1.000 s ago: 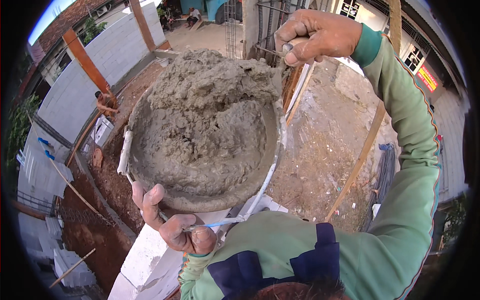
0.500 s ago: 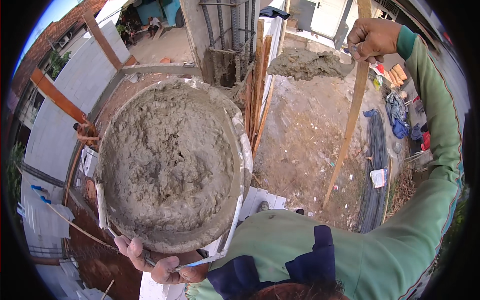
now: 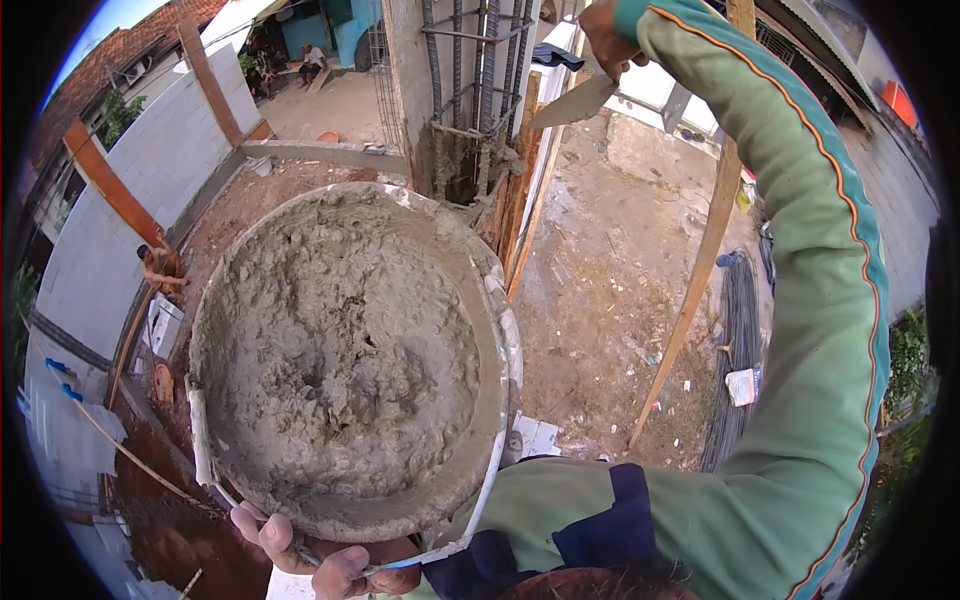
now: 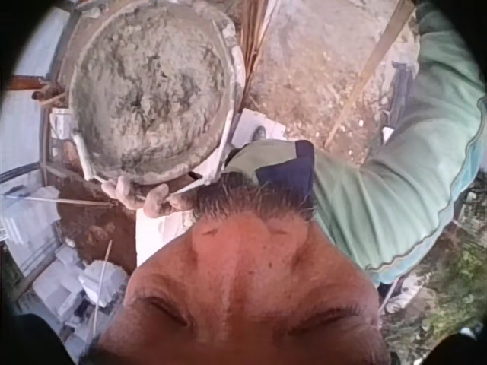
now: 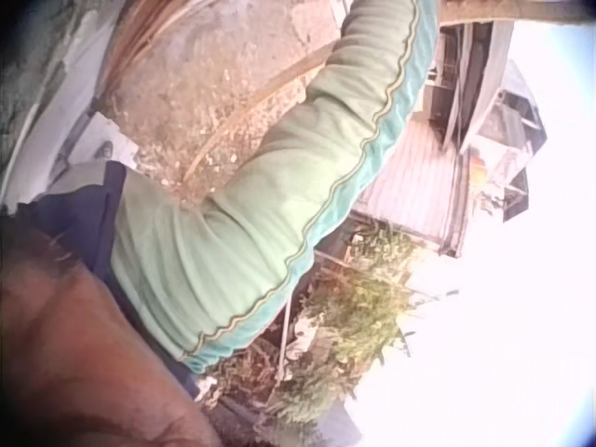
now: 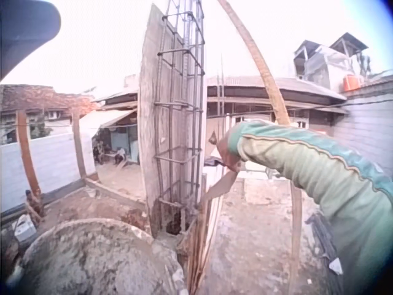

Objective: The person applies wet cement mortar to the top of a concrete block wall using a trowel, scooping mortar from a bucket and spreading it onto the wall and into a vertical rebar column.

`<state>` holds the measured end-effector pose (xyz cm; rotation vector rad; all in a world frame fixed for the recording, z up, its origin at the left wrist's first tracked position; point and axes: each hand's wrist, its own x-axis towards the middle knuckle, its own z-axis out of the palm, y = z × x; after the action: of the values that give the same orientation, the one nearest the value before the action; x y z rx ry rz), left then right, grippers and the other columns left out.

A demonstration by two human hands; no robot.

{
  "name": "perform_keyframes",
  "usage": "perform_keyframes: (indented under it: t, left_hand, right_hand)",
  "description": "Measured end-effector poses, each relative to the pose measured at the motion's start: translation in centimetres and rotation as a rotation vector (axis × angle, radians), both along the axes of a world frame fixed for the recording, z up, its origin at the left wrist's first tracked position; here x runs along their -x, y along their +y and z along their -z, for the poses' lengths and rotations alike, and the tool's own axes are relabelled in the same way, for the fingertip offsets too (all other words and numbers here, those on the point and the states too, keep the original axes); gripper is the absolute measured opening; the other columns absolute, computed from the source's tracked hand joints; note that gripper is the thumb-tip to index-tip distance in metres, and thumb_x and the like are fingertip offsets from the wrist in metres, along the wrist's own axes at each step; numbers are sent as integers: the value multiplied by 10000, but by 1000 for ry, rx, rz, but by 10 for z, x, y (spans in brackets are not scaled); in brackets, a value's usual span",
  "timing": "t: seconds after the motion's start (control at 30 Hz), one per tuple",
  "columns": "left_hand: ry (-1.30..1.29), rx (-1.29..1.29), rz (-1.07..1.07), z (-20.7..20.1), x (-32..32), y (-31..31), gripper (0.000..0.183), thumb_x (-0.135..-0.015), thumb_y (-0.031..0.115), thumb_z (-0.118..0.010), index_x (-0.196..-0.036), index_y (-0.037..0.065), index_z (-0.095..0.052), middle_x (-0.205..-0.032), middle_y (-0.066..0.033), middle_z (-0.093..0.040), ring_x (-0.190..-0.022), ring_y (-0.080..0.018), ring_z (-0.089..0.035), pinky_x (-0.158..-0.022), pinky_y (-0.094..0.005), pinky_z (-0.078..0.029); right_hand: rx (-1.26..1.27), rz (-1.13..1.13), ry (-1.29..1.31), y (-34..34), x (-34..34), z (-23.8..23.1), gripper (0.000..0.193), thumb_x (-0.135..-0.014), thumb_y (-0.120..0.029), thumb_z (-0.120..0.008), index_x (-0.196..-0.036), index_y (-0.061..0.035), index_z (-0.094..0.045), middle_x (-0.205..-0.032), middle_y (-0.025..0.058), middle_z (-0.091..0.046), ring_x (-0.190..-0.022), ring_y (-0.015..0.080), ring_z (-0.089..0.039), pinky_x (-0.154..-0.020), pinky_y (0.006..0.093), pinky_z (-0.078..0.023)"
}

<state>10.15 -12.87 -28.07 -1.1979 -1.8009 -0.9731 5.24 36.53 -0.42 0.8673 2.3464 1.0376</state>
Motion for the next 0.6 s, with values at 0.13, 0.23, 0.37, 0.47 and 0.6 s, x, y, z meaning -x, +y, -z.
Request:
perform_keyframes:
  t: [0.13,0.23,0.37,0.47,0.6]
  left_hand:
    - [67,-262,39,-1,9,29,161,-884,353,-450,-921,201,-493,-1430,-198,-398,-1403,-493,-245,-1141,-655,-114]
    - [78,-422,104,1,7,40,200,-920,407,-505,-920,208,-526,-1409,-195,-439,-1416,-447,-254,-1165,-609,-134]
    - [-4,-480,161,-3,2,43,309,-886,505,-628,-833,213,-542,-1380,-178,-474,-1424,-432,-248,-1171,-600,-121]
    - [-46,-384,76,-1,-5,24,315,-893,505,-624,-817,209,-550,-1370,-181,-481,-1423,-432,-249,-1171,-600,-111]
    - [-67,-506,114,7,-3,36,348,-813,559,-662,-902,227,-610,-1311,-212,-512,-1390,-455,-276,-1130,-635,-82]
  right_hand:
    - [58,-382,138,-24,-85,-30,393,-871,-380,-588,-956,-12,-697,-920,190,-690,-863,375,-650,-761,454,-508]
    - [230,-773,478,-72,-103,-15,289,-860,-270,-669,-1007,-23,-692,-899,130,-678,-822,298,-650,-709,390,-531]
    - [133,-1197,439,-118,-88,-3,296,-891,-203,-656,-1125,-22,-662,-935,79,-637,-854,239,-647,-705,358,-542]
    - [-108,-1220,280,-191,-39,1,233,-846,-227,-652,-957,-24,-683,-864,134,-660,-791,290,-656,-657,389,-525]
    - [-86,-1258,69,-214,38,71,171,-809,-182,-678,-900,-38,-669,-870,84,-677,-808,267,-685,-680,389,-546]
